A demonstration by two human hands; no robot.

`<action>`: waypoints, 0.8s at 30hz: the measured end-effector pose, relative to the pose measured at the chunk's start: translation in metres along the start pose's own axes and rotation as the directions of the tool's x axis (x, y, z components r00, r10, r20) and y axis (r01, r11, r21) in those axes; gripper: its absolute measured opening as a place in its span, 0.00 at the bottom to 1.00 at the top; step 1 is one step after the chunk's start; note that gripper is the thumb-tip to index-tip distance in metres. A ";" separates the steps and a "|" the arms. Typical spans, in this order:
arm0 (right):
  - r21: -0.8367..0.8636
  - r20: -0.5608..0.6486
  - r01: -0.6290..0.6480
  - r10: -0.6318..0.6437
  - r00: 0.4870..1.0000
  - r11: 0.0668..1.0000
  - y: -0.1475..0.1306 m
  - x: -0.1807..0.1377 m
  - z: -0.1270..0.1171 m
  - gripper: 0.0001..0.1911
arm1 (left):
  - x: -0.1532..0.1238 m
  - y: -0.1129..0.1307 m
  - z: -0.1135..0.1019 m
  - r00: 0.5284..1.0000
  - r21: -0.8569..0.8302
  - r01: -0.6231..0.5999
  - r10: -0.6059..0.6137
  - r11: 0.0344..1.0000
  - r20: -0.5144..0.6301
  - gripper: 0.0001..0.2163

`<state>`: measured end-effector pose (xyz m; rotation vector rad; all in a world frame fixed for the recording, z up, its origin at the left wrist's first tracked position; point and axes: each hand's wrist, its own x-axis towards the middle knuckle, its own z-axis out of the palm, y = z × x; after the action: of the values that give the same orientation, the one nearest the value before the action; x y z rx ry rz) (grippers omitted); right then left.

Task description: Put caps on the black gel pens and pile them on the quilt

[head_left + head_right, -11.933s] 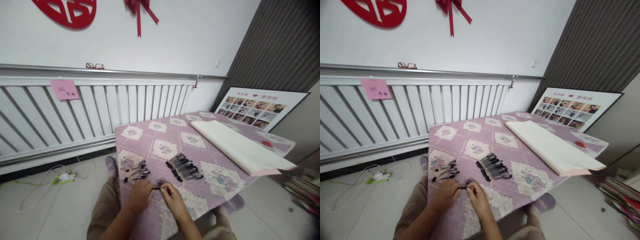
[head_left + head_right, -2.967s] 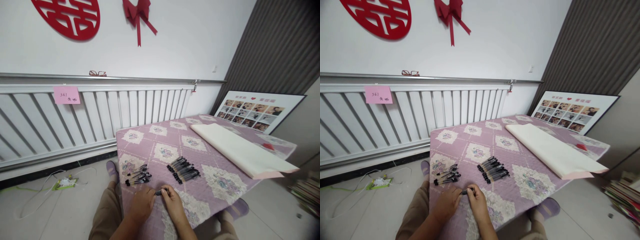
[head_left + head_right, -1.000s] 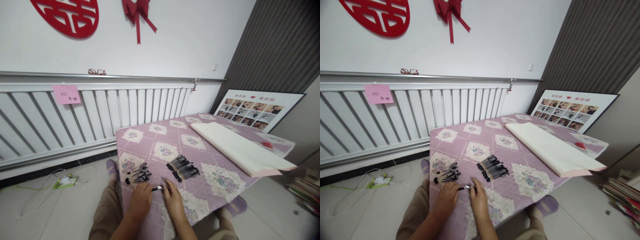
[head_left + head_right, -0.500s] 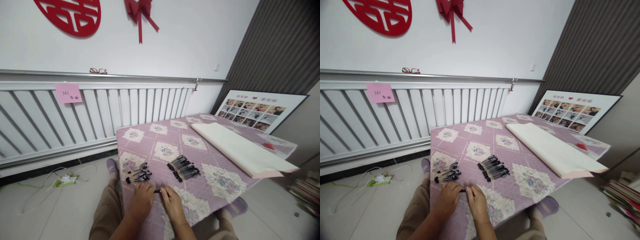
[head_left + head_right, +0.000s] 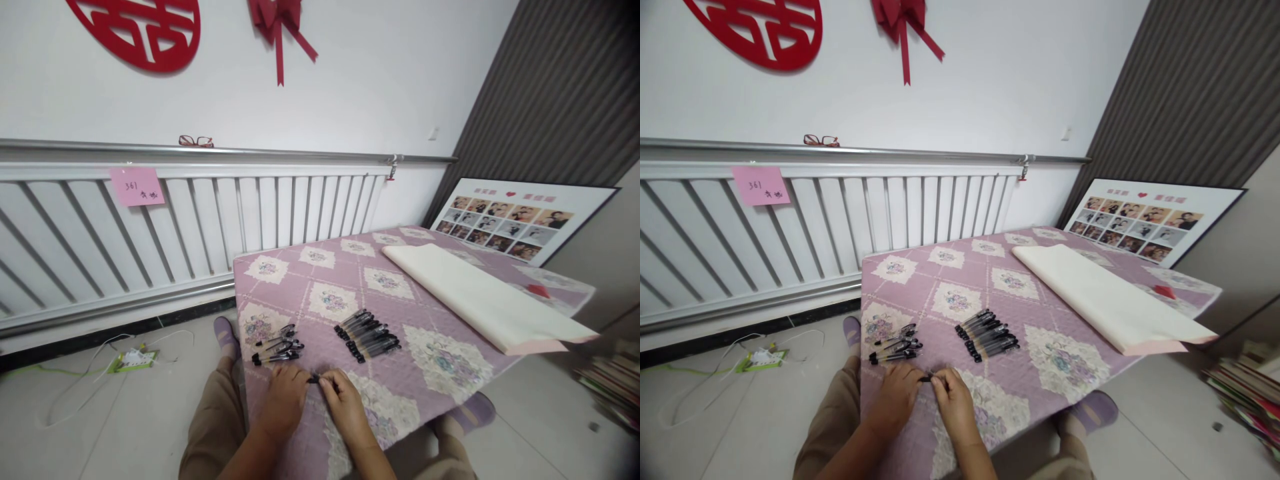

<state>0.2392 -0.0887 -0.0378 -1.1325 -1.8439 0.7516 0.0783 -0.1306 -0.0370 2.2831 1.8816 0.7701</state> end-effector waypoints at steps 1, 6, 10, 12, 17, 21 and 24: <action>0.014 0.012 -0.001 0.001 1.000 1.000 0.000 0.000 -0.001 0.11 | 0.000 0.000 0.000 1.000 -0.002 0.003 -0.003 1.000 -0.006 0.10; 0.056 0.024 -0.062 0.061 0.998 0.997 0.000 -0.001 -0.001 0.11 | 0.001 0.002 -0.002 0.999 -0.020 0.039 -0.040 0.999 -0.034 0.11; 0.020 0.009 -0.088 0.088 0.996 0.996 -0.001 -0.001 0.000 0.12 | 0.000 0.002 -0.002 0.999 -0.026 0.025 -0.026 0.999 -0.040 0.10; -0.013 0.013 -0.071 0.071 0.997 0.997 -0.002 0.000 0.000 0.16 | 0.000 0.002 -0.002 0.999 -0.034 0.016 -0.017 0.999 -0.037 0.10; 0.002 0.030 -0.064 0.064 0.997 0.998 -0.001 -0.002 -0.002 0.15 | 0.000 0.002 -0.002 1.000 -0.022 0.027 -0.027 0.999 -0.013 0.10; 0.070 0.066 -0.094 0.090 0.994 0.993 0.000 -0.002 -0.003 0.10 | 0.000 0.002 -0.002 0.999 -0.008 0.035 -0.035 0.999 -0.014 0.10; 0.111 0.037 -0.133 0.130 0.991 0.985 -0.002 -0.001 -0.002 0.11 | 0.000 0.002 -0.002 0.999 -0.020 0.041 -0.042 0.999 -0.031 0.11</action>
<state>0.2406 -0.0907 -0.0354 -1.1840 -1.7400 0.9411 0.0795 -0.1316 -0.0339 2.2263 1.9195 0.8202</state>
